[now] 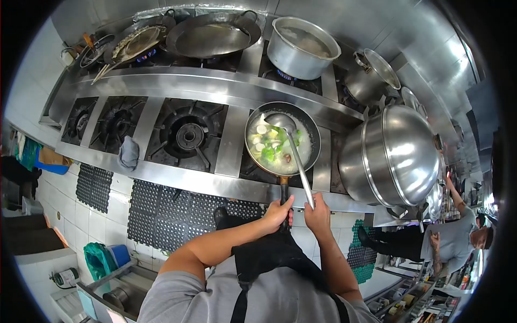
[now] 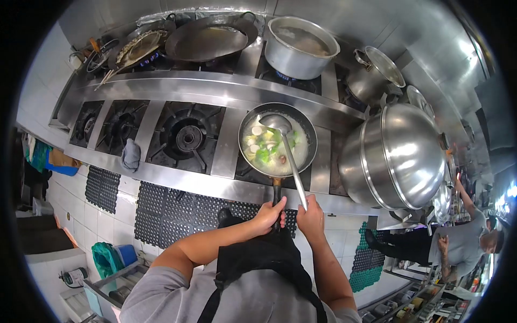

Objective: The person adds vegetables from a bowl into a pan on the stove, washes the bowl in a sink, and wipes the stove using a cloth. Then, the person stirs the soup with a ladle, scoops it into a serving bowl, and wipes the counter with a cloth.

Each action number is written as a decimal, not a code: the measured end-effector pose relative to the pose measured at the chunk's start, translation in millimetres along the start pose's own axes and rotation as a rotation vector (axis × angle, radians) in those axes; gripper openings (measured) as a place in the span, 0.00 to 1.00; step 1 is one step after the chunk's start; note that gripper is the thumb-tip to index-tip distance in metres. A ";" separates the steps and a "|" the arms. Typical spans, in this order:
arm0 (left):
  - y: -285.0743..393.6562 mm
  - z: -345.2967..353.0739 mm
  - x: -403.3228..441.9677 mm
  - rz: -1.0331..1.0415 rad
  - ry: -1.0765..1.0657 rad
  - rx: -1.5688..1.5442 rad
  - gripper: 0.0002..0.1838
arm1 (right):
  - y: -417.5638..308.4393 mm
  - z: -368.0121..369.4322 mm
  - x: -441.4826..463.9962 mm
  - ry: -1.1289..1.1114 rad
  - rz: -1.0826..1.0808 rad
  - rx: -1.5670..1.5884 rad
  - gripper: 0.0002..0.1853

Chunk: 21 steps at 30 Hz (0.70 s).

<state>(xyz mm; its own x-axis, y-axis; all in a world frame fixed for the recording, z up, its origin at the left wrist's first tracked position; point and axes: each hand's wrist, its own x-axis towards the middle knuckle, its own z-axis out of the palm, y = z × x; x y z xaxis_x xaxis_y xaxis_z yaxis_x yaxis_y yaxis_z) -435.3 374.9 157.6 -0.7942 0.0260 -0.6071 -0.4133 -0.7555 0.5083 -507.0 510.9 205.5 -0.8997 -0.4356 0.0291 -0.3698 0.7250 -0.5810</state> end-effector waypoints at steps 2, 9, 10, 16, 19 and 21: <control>-1.9 -4.8 3.8 -0.038 -0.047 -0.020 0.23 | -3.9 -0.8 -5.3 0.004 -0.024 -0.095 0.14; -1.8 -65.2 -10.3 -0.127 -0.362 0.164 0.22 | -1.5 -16.1 -10.7 -0.194 0.187 -0.032 0.19; -0.2 -83.6 -18.7 -0.099 -0.448 0.359 0.22 | 7.9 -22.2 -13.2 -0.161 0.151 0.127 0.20; -86.0 -332.8 -62.8 0.091 0.231 1.483 0.19 | 102.1 -69.1 -50.8 -0.394 0.391 1.046 0.18; -178.4 -479.4 -144.1 -0.414 1.308 1.109 0.23 | 225.9 -13.6 -107.6 -0.445 0.592 0.810 0.20; -169.4 -451.3 -204.9 -0.370 1.235 0.657 0.22 | 348.2 50.5 -166.1 -0.595 0.188 -0.461 0.29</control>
<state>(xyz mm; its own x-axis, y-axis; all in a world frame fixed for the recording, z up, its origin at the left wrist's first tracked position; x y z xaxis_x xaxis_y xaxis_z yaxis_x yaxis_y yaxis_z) -1.5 202.2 -79.7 0.1456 -0.6778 -0.7207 -0.9016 -0.3908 0.1854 -474.6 808.8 -42.6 -0.7294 -0.4016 -0.5538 -0.3996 0.9072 -0.1316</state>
